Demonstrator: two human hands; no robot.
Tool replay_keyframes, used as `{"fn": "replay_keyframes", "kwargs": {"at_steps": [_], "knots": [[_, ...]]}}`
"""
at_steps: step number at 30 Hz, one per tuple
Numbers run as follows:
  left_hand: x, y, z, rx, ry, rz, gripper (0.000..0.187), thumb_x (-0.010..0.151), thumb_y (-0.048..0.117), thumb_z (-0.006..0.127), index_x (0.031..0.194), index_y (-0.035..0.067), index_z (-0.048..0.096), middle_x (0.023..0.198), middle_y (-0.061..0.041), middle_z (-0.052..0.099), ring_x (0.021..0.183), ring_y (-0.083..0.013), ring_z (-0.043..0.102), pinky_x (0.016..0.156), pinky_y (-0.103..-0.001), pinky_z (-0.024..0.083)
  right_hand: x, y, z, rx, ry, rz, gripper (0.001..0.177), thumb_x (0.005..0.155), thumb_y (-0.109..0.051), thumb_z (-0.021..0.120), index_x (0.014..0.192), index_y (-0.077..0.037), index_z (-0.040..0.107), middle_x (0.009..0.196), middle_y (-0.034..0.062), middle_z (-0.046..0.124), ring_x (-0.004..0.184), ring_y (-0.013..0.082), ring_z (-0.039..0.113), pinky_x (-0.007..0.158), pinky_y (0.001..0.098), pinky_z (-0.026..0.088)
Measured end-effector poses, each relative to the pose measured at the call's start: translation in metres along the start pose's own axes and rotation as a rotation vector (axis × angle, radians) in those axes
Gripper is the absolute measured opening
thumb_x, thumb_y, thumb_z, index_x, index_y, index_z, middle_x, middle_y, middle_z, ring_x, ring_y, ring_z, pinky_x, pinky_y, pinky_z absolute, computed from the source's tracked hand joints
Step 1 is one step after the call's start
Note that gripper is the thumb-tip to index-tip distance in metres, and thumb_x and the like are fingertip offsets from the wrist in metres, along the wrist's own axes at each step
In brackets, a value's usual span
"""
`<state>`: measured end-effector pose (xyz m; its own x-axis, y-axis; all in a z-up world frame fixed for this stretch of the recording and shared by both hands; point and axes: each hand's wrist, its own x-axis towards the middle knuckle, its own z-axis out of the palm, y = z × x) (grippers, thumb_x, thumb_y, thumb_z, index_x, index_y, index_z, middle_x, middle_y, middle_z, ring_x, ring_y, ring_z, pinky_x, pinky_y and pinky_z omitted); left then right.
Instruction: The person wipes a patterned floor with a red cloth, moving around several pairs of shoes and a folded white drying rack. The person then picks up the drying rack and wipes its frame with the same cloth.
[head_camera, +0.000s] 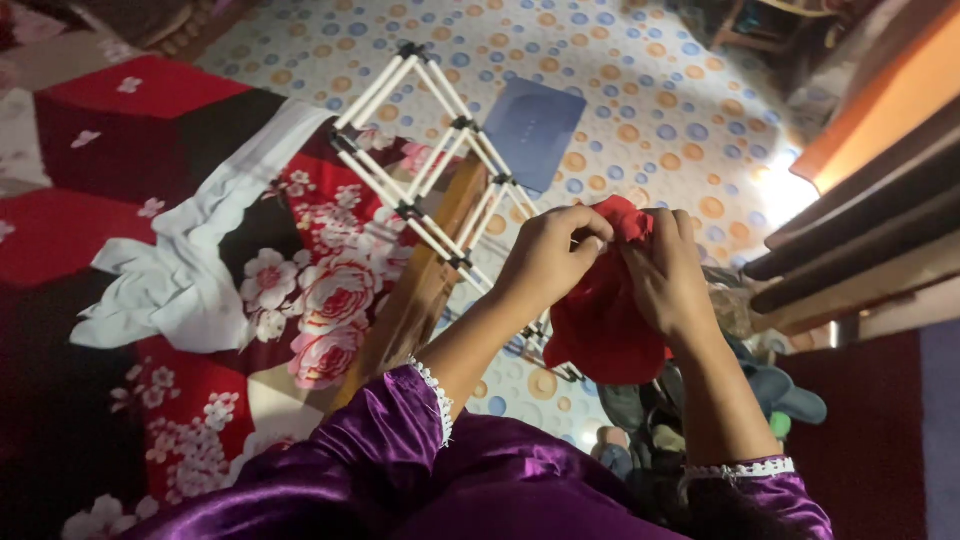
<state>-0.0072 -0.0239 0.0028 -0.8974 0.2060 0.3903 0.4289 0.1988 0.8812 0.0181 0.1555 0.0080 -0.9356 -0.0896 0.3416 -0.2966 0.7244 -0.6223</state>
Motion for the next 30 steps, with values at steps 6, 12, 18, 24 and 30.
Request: {"fn": "replay_keyframes", "kwargs": {"at_steps": [6, 12, 18, 24, 30], "knots": [[0.01, -0.022, -0.071, 0.158, 0.205, 0.073, 0.016, 0.087, 0.001, 0.065, 0.098, 0.009, 0.075, 0.097, -0.01, 0.075, 0.083, -0.0234, 0.073, 0.075, -0.034, 0.057, 0.031, -0.023, 0.036, 0.006, -0.063, -0.004, 0.029, 0.098, -0.017, 0.062, 0.117, 0.002, 0.051, 0.114, 0.0247, 0.052, 0.103, 0.0451, 0.053, 0.09, 0.0489, 0.044], [0.038, -0.055, -0.139, 0.201, 0.273, -0.072, 0.017, 0.088, 0.003, 0.062, 0.099, 0.008, 0.074, 0.092, -0.009, 0.076, 0.077, -0.0238, 0.072, 0.073, -0.036, 0.056, 0.082, -0.036, 0.08, -0.02, -0.133, -0.048, 0.03, 0.096, -0.025, 0.066, 0.108, 0.001, 0.056, 0.106, 0.0252, 0.058, 0.098, 0.0441, 0.057, 0.087, 0.0484, 0.046], [0.059, -0.097, -0.212, 0.686, 0.472, 0.005, 0.015, 0.082, 0.008, 0.07, 0.094, 0.011, 0.077, 0.102, -0.009, 0.076, 0.107, -0.0287, 0.068, 0.098, -0.044, 0.053, 0.138, -0.061, 0.135, 0.106, -0.282, 0.141, 0.037, 0.093, -0.027, 0.067, 0.122, -0.005, 0.061, 0.098, 0.0187, 0.069, 0.089, 0.0311, 0.068, 0.081, 0.0427, 0.052], [0.067, -0.134, -0.258, 1.048, 0.468, -0.286, 0.059, 0.071, 0.022, 0.076, 0.127, 0.009, 0.063, 0.141, -0.025, 0.051, 0.137, -0.0522, 0.043, 0.1, -0.078, 0.031, 0.178, -0.076, 0.203, 0.582, -0.429, 0.347, 0.043, 0.09, -0.023, 0.068, 0.127, -0.002, 0.063, 0.105, 0.0086, 0.072, 0.092, 0.0171, 0.068, 0.083, 0.0307, 0.055], [0.066, -0.187, -0.259, 0.73, 0.187, -0.738, 0.039, 0.092, 0.028, 0.061, 0.126, 0.009, 0.06, 0.126, -0.018, 0.062, 0.121, -0.0425, 0.057, 0.098, -0.068, 0.042, 0.194, -0.069, 0.251, 0.638, -0.483, 0.557, 0.036, 0.092, -0.018, 0.065, 0.12, 0.005, 0.068, 0.099, 0.0122, 0.072, 0.082, 0.02, 0.068, 0.076, 0.0317, 0.054]]}}
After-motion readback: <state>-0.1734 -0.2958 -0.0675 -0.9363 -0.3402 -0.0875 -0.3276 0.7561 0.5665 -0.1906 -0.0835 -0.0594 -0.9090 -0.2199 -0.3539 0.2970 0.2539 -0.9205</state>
